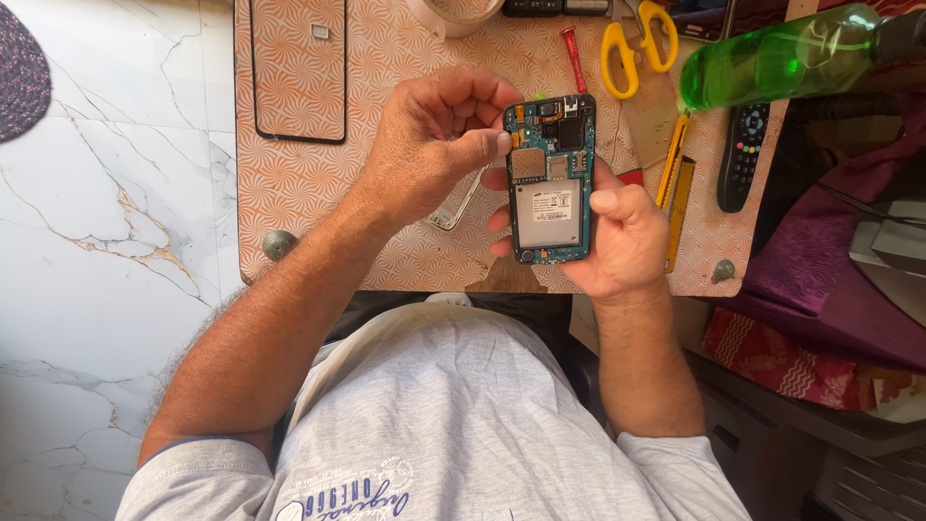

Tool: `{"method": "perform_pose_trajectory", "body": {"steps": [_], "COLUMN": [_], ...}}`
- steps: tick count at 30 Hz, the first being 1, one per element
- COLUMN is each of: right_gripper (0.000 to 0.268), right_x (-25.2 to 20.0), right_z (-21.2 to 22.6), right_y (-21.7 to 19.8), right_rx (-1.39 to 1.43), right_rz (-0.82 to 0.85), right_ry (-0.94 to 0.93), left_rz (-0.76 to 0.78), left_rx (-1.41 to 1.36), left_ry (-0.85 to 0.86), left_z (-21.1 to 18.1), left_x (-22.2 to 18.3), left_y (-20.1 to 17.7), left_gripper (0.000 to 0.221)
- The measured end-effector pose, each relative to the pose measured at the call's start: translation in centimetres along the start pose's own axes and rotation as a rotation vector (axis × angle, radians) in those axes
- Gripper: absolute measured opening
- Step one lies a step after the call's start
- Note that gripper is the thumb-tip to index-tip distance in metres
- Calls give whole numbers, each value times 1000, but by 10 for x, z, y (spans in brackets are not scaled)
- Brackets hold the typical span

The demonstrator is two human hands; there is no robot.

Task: The person cleans the internal components of a disassembled mobile phone by hand using a brush and liquid from a spray bottle, then fits the motherboard and screen into the phone's frame.

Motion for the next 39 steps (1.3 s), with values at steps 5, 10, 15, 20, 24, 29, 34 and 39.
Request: {"method": "perform_pose_trajectory", "body": {"steps": [5, 10, 15, 20, 24, 29, 34, 39], "right_gripper": [81, 87, 90, 90, 84, 74, 68, 65], "right_x": [3, 3, 3, 1, -1, -13, -19, -17], "right_z": [3, 5, 10, 7, 10, 20, 21, 22], "right_y": [2, 4, 7, 4, 4, 5, 3, 1], "right_rx": [-82, -79, -89, -101, -66, -209, -392, -451], "right_rz": [-25, 31, 85, 57, 69, -36, -173, -212], "right_ry": [-9, -23, -25, 8, -13, -122, -211, -237], "left_rz": [-10, 20, 67, 42, 10, -60, -73, -74], "left_rx": [41, 40, 121, 98, 17, -189, -219, -160], "left_ry": [18, 83, 155, 55, 45, 146, 168, 191], "left_z": [-1, -4, -15, -5, -4, -16, -15, -17], "left_x": [0, 0, -4, -3, -2, 1, -1, -2], "left_y": [-1, -3, 0, 0, -5, -19, -21, -21], "left_gripper": [27, 25, 23, 18, 19, 23, 26, 27]}}
Point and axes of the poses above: each hand's wrist, its own x-axis towards the middle knuckle, its own y-axis out of the palm, z = x × y, the point moved 9 cm from there along x, towards the middle knuckle, and after that the axes turned 12 degrees about -x, right-handed, at the moved point
